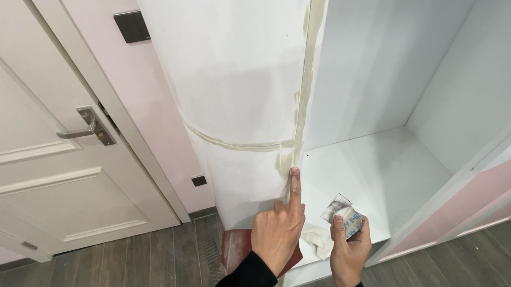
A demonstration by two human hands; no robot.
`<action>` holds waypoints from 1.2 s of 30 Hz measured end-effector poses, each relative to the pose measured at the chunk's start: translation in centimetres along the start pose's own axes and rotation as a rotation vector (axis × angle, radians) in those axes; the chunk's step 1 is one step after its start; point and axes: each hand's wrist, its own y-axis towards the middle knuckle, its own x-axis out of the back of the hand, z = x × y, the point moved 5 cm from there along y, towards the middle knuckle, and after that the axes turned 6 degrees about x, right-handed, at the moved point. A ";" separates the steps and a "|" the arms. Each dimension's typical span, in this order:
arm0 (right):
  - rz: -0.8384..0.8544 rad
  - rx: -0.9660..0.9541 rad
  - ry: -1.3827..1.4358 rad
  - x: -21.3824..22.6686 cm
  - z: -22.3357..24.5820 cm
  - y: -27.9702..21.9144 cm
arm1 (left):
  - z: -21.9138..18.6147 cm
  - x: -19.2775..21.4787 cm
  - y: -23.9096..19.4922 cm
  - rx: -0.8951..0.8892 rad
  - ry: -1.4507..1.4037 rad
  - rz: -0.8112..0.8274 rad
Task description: Sanding the curved edge of a white cabinet to smooth out the surface and joints.
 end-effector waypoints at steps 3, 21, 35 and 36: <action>-0.001 0.016 -0.005 0.1 0.2 0.2 | 0.2 1.6 1.6 0.035 -0.013 -0.003; -0.017 0.014 -0.005 0.6 0.8 0.2 | -1.3 -4.2 -4.2 -0.031 0.102 0.115; -0.016 -0.037 -0.055 1.4 0.0 -0.4 | -0.6 -5.4 -6.5 -0.074 0.083 0.188; -0.010 -0.026 -0.050 1.4 -0.3 -0.4 | -0.7 -5.7 -6.8 -0.091 0.098 0.195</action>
